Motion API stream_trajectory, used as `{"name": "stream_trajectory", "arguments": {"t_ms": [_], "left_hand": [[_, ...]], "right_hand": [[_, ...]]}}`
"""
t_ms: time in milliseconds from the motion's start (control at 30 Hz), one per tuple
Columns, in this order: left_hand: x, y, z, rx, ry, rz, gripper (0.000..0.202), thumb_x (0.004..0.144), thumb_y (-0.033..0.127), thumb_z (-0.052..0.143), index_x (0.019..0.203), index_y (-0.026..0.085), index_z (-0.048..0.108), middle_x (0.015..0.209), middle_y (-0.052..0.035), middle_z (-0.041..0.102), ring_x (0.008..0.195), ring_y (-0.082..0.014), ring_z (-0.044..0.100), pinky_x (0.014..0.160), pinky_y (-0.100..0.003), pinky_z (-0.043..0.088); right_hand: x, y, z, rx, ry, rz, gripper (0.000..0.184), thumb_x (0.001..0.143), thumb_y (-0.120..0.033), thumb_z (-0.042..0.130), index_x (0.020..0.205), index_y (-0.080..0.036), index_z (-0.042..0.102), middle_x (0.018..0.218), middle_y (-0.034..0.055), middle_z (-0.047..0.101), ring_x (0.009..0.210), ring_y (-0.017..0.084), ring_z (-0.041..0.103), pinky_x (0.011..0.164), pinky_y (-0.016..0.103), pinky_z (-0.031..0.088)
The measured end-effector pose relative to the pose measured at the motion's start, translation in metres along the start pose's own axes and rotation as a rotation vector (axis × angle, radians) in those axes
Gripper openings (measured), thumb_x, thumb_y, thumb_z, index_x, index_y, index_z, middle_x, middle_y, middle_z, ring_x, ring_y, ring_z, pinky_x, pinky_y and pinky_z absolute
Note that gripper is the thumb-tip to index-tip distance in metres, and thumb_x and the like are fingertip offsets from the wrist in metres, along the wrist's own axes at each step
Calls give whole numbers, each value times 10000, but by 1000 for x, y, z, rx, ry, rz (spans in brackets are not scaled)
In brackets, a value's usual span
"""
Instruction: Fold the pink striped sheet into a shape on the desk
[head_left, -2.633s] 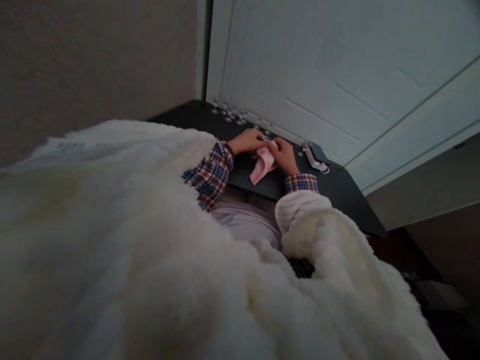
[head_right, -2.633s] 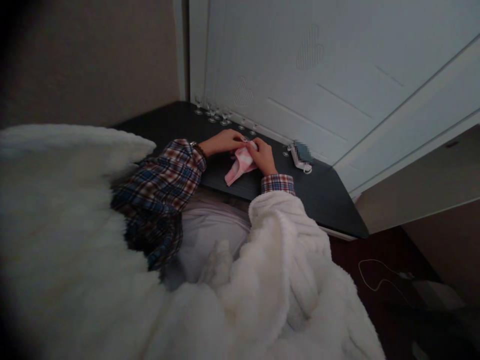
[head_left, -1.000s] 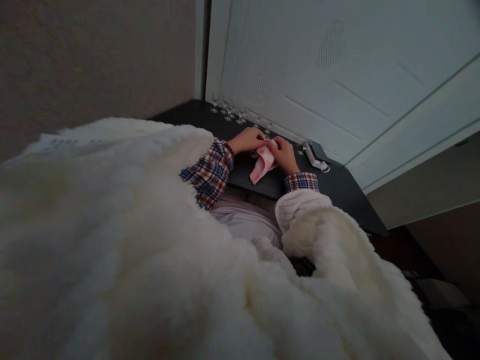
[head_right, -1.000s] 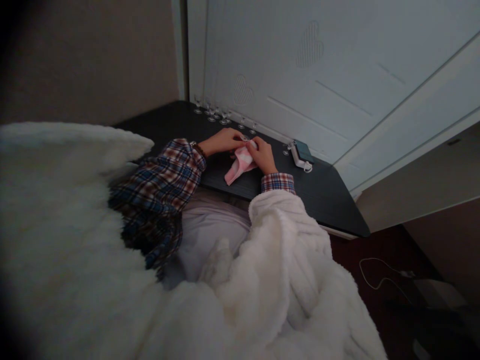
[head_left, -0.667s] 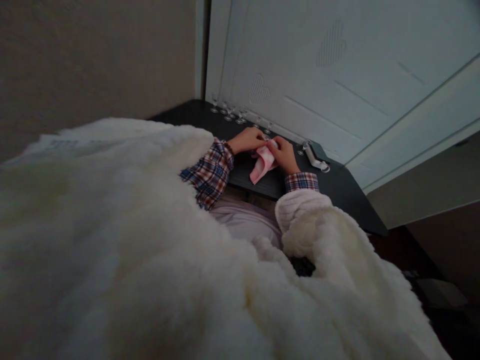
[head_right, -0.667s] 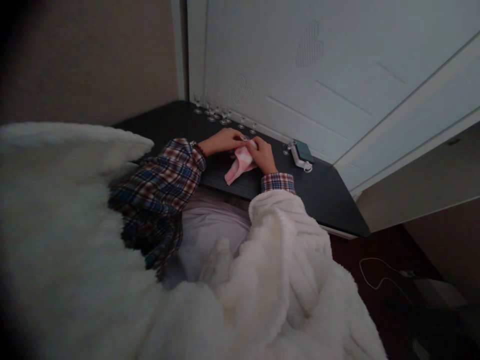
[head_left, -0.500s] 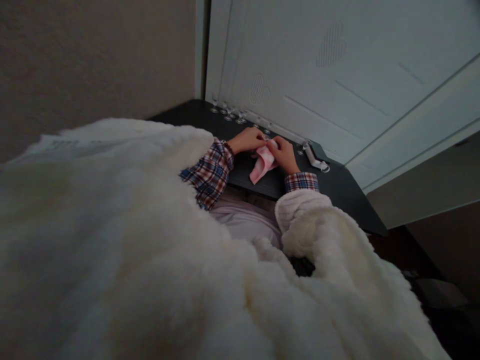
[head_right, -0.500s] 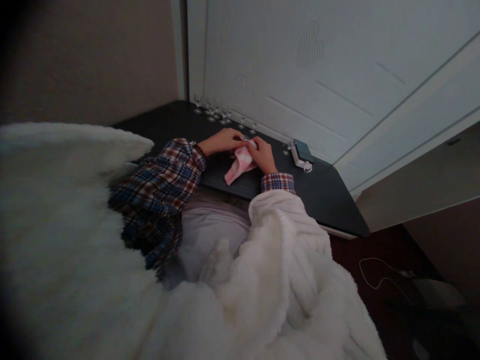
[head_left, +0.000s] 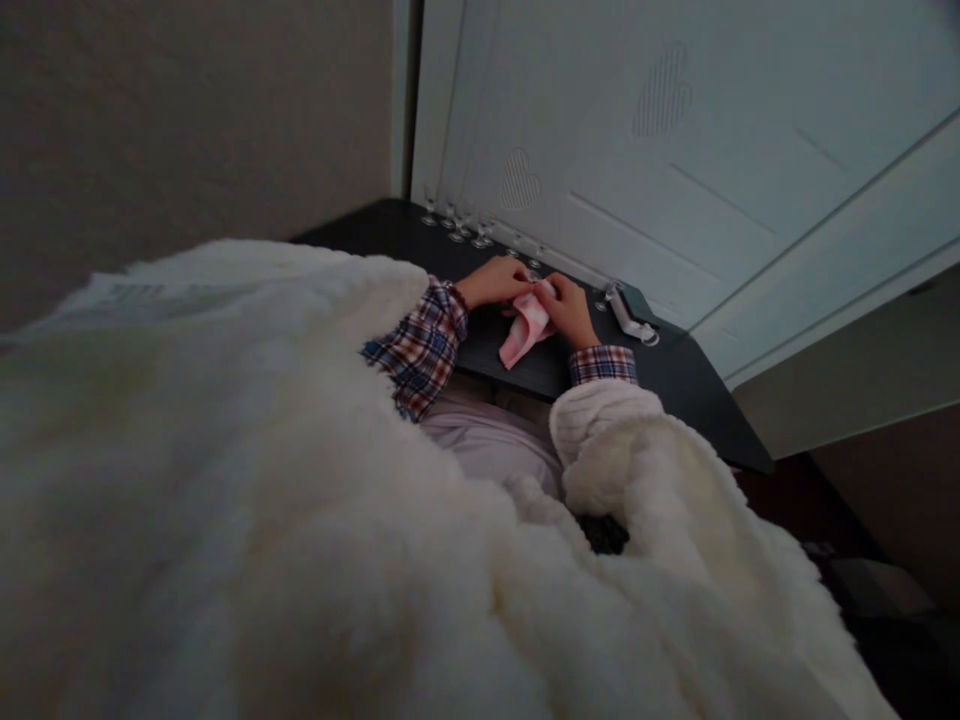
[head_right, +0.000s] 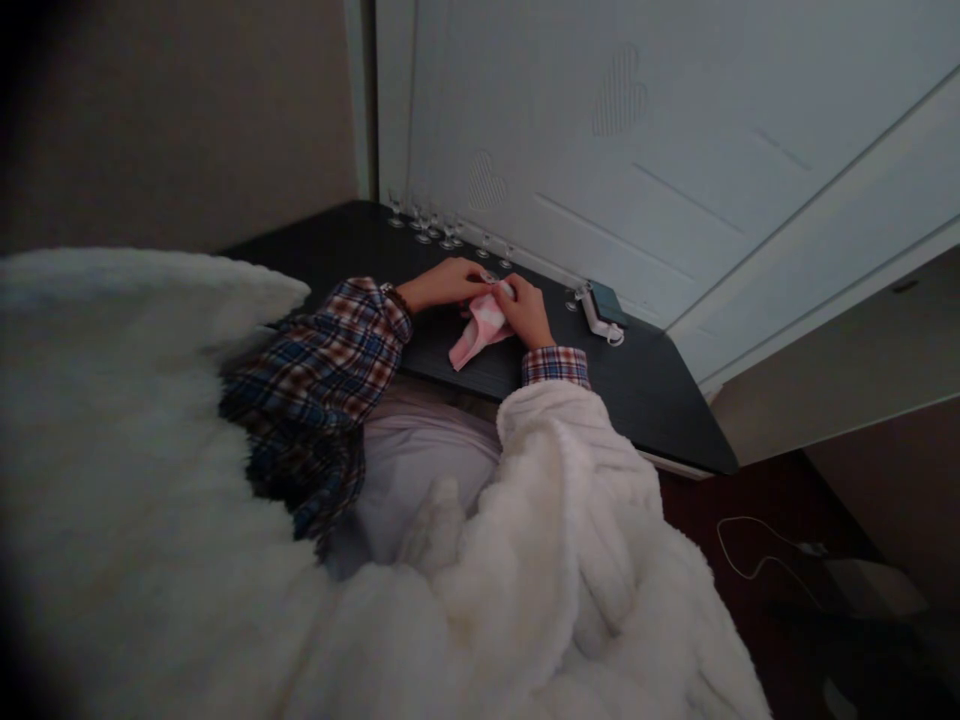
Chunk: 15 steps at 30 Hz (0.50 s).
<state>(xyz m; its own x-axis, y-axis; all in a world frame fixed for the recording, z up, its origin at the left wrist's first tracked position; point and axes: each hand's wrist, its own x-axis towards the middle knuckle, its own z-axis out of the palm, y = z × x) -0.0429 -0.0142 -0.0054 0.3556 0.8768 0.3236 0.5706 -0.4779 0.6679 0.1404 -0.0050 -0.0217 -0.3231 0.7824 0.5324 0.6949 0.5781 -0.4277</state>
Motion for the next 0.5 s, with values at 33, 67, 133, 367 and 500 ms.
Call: {"name": "stream_trajectory", "arguments": {"t_ms": [33, 67, 133, 367, 500], "left_hand": [[0, 0, 0, 2, 3, 2, 290, 819, 338, 566, 895, 108, 725, 731, -51, 701, 623, -126, 582, 631, -207, 429], [0, 1, 0, 7, 7, 4, 288, 820, 338, 566, 889, 107, 724, 730, -50, 700, 624, -125, 581, 631, -205, 428], [0, 1, 0, 25, 7, 11, 289, 823, 339, 561, 880, 107, 723, 722, -46, 697, 632, -125, 583, 640, -204, 430], [2, 0, 0, 71, -10, -4, 302, 826, 336, 544, 909, 111, 728, 742, -43, 702, 666, -131, 600, 669, -207, 440], [2, 0, 0, 81, -6, 13, 305, 827, 338, 536, 900, 114, 729, 725, -42, 695, 675, -134, 601, 667, -204, 439]], "right_hand": [[0, 0, 0, 1, -2, 0, 273, 877, -434, 501, 816, -185, 597, 789, 27, 642, 721, 162, 528, 732, 306, 420], [0, 1, 0, 1, -4, -1, 271, 878, -431, 503, 814, -185, 597, 785, 26, 640, 719, 161, 528, 731, 305, 419], [0, 1, 0, 0, -3, -5, 264, 877, -423, 508, 806, -184, 594, 777, 23, 635, 712, 159, 526, 727, 303, 414], [1, 2, 1, -4, 12, -11, 269, 872, -425, 507, 793, -181, 588, 748, 14, 620, 697, 151, 512, 699, 291, 404], [1, 2, 1, 1, 11, -15, 262, 876, -418, 512, 793, -181, 588, 754, 14, 622, 698, 152, 519, 710, 298, 408]]}}
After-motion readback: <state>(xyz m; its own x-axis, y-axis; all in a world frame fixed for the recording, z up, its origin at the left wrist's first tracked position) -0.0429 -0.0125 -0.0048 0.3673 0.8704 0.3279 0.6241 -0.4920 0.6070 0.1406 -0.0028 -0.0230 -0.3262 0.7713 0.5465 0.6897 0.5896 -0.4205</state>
